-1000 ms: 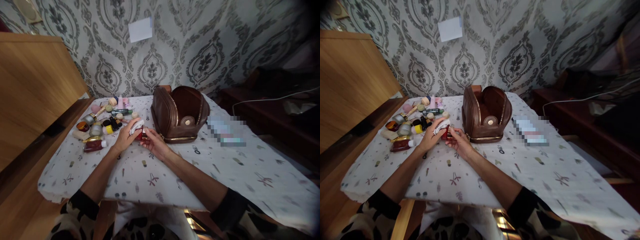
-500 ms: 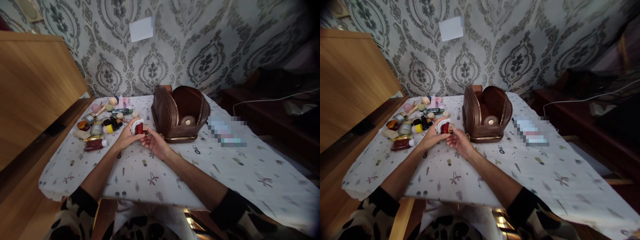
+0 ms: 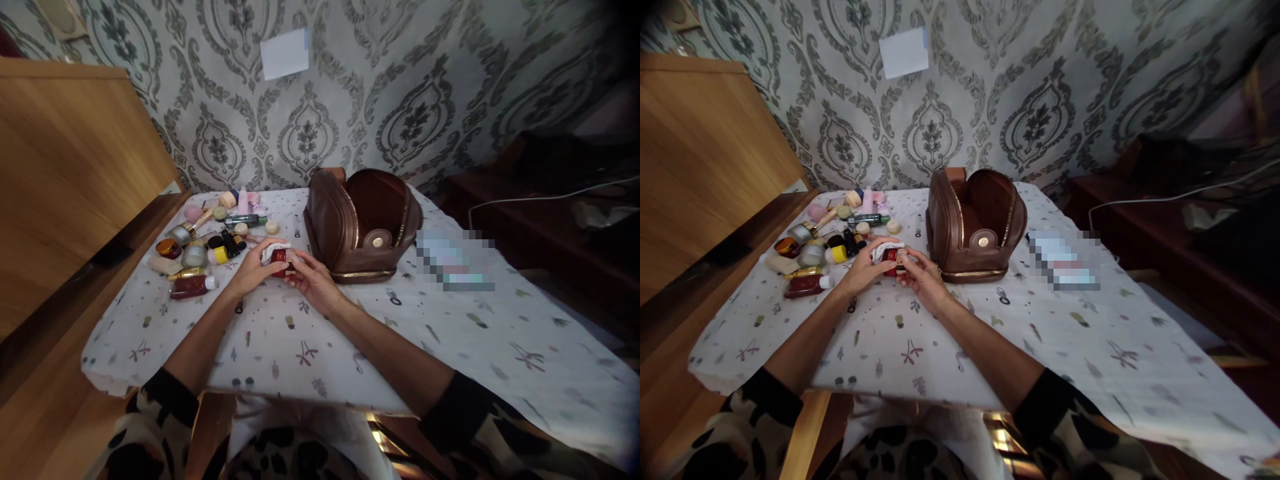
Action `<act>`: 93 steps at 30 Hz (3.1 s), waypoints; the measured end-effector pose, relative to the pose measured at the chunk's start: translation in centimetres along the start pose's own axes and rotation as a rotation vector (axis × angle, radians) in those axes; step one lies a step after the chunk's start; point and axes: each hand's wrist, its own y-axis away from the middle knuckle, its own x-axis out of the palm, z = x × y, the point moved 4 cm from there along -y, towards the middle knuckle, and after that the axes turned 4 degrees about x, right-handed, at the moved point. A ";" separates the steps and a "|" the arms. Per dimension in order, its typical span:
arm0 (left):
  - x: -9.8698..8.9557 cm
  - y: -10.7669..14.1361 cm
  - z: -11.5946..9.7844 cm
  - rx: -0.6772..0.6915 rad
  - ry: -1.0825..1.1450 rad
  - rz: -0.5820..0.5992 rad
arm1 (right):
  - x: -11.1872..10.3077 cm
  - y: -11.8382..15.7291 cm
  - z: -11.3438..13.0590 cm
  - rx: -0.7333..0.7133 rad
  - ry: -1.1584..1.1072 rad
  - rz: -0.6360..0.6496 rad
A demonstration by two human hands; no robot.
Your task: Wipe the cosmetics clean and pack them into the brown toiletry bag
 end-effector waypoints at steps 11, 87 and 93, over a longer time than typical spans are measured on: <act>0.4 0.3 -1.5 0.014 0.009 0.146 | -0.1 0.0 -0.1 0.046 0.020 -0.031; 1.0 0.5 0.0 -0.114 0.278 0.175 | 0.6 0.5 0.5 0.225 0.110 -0.099; 0.7 0.3 0.4 -0.135 0.245 0.099 | 0.5 0.3 0.2 0.180 0.080 -0.046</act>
